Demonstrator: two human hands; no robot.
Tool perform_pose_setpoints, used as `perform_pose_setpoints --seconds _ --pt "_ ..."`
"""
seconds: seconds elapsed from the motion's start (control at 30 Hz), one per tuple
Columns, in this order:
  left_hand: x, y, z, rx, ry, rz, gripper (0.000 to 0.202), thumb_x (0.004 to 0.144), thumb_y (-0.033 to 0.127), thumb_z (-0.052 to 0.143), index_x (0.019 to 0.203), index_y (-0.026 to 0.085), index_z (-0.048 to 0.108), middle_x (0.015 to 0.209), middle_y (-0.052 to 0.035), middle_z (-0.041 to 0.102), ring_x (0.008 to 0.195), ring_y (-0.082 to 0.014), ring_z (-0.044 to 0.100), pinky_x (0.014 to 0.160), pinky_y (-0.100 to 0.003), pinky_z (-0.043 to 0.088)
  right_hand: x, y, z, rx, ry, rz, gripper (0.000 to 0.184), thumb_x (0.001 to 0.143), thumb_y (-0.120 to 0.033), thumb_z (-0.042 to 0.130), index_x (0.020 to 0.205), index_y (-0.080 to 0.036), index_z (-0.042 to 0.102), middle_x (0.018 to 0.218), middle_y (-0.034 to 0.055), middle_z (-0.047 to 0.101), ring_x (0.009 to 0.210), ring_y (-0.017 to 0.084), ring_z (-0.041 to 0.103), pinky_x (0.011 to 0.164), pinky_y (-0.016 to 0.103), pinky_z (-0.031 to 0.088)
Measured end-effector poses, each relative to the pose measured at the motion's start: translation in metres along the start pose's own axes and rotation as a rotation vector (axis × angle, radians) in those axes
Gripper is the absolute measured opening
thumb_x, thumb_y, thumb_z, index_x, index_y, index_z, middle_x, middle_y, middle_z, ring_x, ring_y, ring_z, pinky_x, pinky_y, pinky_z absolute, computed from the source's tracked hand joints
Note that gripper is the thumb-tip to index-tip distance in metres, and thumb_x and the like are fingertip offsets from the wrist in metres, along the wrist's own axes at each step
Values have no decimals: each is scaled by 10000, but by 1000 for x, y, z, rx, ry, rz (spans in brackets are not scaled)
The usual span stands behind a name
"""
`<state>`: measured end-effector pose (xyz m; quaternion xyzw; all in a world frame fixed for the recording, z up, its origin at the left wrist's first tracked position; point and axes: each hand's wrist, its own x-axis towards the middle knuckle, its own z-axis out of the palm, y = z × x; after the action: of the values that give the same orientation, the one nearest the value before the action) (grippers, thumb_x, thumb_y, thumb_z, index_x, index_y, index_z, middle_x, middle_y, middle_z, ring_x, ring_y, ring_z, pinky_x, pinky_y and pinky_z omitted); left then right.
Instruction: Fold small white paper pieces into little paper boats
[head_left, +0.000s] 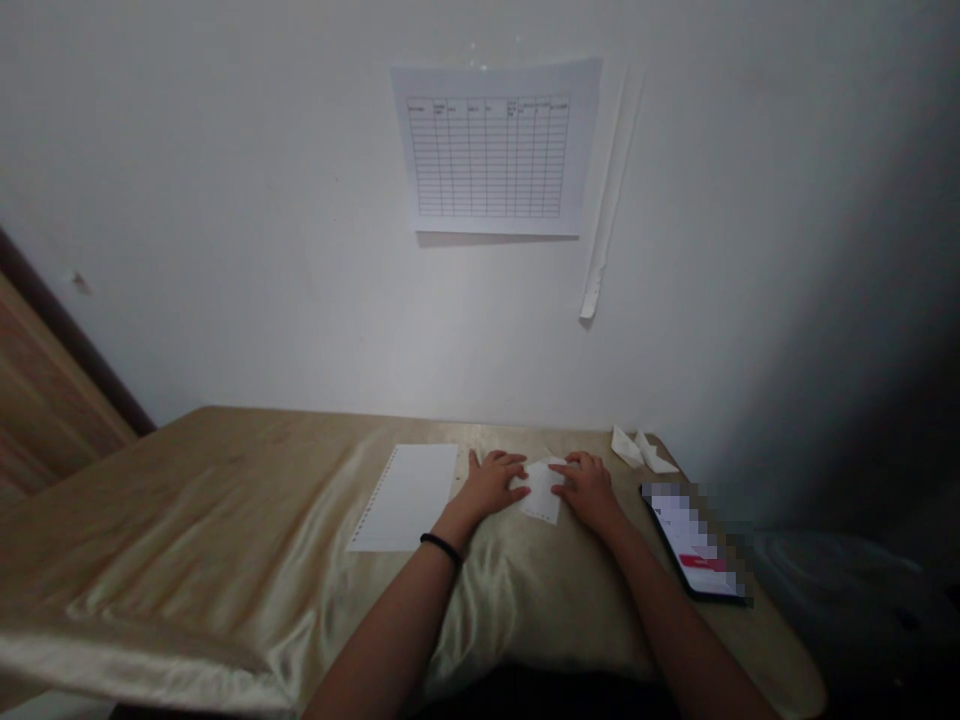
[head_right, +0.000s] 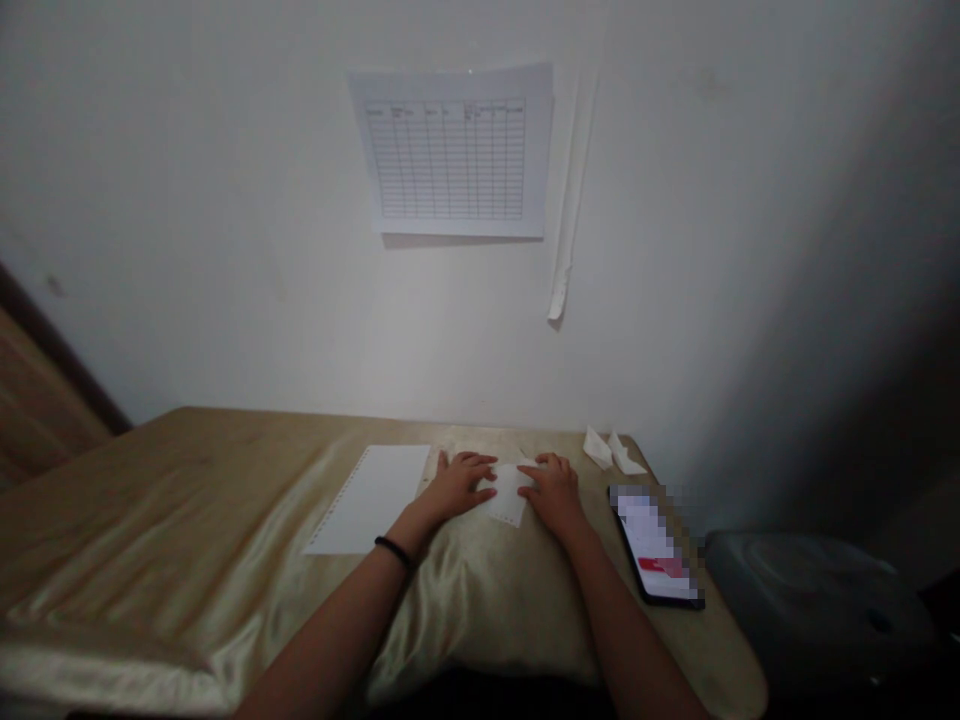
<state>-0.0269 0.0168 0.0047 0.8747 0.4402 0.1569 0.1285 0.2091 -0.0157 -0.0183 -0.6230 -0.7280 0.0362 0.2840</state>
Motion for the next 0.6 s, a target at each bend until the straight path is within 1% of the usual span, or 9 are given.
perform_pose_setpoints --seconds 0.07,0.17,0.27,0.33,0.4,0.47,0.53,0.6 --pt "1 -3 0 -67 -61 18 317 885 430 698 1188 336 690 1452 -33 583 1411 -319 396 1124 -787 5 1 2 1 -1 21 10 432 784 -198 742 1193 -337 727 1264 103 608 1181 307 504 1027 468 390" --pt "2 -6 1 -125 -120 35 346 861 414 730 1203 374 691 1430 -16 605 1434 -314 377 1129 -774 -21 4 4 2 23 1 -28 420 799 -132 674 1166 -326 737 1244 87 647 1167 291 524 1021 465 394" --pt "2 -5 1 -137 -116 43 338 841 415 753 1176 397 710 1420 -4 611 1435 -319 370 1130 -766 -36 5 3 3 78 -43 -85 375 803 -69 588 1040 -290 777 1148 72 712 1148 265 556 1025 455 400" --pt "2 -2 0 -118 -100 44 341 834 437 758 1171 409 714 1413 1 615 1429 -325 366 1129 -767 -37 5 2 2 145 -77 -140 347 799 -56 552 946 -263 790 1093 67 737 1111 241 593 1024 438 415" --pt "1 0 -1 -83 -79 38 346 829 457 760 1170 418 716 1406 4 617 1424 -338 356 1122 -773 -45 3 -1 1 215 -110 -188 281 800 -99 577 907 -251 789 1102 63 742 1085 226 624 1035 429 421" --pt "1 2 -2 -44 -55 25 333 833 468 754 1161 418 722 1393 5 624 1419 -350 348 1113 -780 -56 0 -3 -2 262 -137 -199 204 793 -188 648 928 -253 786 1174 68 729 1117 234 628 1075 448 397" --pt "0 4 -3 -11 -25 14 314 839 470 748 1147 411 729 1366 4 639 1411 -357 351 1101 -792 -64 -4 -6 -4 282 -163 -177 223 778 -264 704 987 -263 780 1262 75 698 1198 258 599 1142 497 323" --pt "0 6 -4 11 2 10 309 840 465 748 1142 397 731 1331 -5 655 1397 -357 365 1094 -798 -65 -7 -7 -6 296 -194 -151 289 784 -278 706 1067 -278 763 1329 74 665 1271 270 560 1193 557 217"
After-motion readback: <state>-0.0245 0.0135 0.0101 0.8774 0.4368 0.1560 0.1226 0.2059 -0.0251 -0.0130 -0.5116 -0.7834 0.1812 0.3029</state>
